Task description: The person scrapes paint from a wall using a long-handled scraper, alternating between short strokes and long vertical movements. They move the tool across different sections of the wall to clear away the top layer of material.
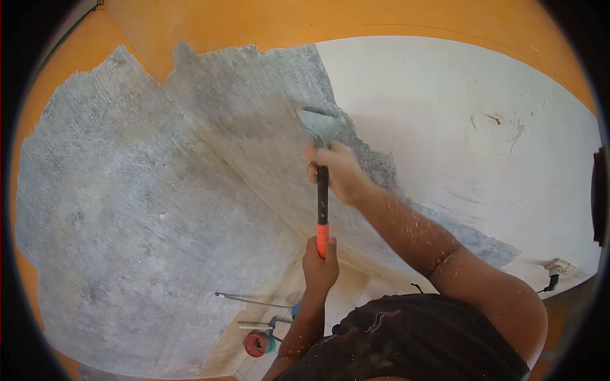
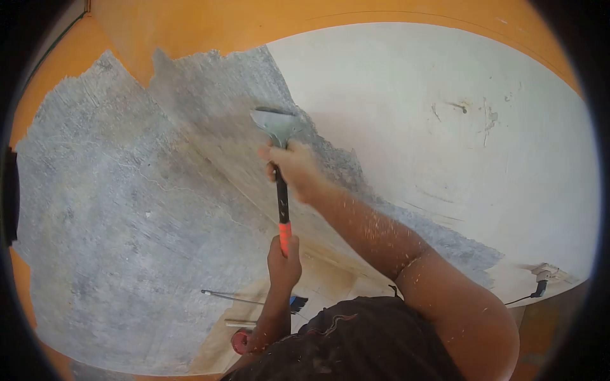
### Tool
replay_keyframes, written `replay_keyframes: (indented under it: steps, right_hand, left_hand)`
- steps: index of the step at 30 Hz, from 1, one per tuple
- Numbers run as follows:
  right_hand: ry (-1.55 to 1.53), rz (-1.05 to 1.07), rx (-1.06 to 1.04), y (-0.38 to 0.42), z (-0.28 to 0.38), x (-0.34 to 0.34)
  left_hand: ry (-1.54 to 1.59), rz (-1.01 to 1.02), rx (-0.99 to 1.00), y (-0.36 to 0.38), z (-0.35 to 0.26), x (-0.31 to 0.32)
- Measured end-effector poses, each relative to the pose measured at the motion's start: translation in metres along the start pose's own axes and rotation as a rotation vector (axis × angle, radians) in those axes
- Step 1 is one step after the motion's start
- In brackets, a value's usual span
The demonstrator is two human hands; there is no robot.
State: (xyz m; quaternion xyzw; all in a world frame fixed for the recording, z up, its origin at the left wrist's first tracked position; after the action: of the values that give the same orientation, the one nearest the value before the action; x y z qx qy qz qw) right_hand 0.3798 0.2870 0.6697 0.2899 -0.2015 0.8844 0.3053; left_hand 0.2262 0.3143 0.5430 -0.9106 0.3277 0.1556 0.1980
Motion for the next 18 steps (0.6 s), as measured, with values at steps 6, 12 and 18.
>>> replay_keyframes:
  steps: [6,12,18]
  right_hand:
    - [-0.248,0.164,0.361,0.001,-0.023,-0.016]
    - [-0.225,0.086,0.378,-0.021,-0.024,-0.031]
    - [-0.195,0.11,0.395,-0.035,-0.028,-0.044]
  left_hand:
    - [-0.096,-0.041,0.21,0.031,0.031,0.012]
    - [0.32,0.054,-0.008,0.008,0.057,0.023]
    - [0.643,0.246,-0.245,0.0,0.055,0.035]
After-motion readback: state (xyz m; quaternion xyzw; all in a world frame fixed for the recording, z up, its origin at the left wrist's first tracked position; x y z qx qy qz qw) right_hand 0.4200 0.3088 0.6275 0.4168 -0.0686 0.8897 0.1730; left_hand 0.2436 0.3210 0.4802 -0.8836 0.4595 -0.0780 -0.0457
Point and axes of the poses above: each hand's wrist, its own y-axis away from the middle knuckle, its own x-axis out of the palm, z = x × y, the point moved 1 cm from there along -y, towards the middle knuckle, and after that the axes turned 2 degrees about -y, right-handed, at the moved point
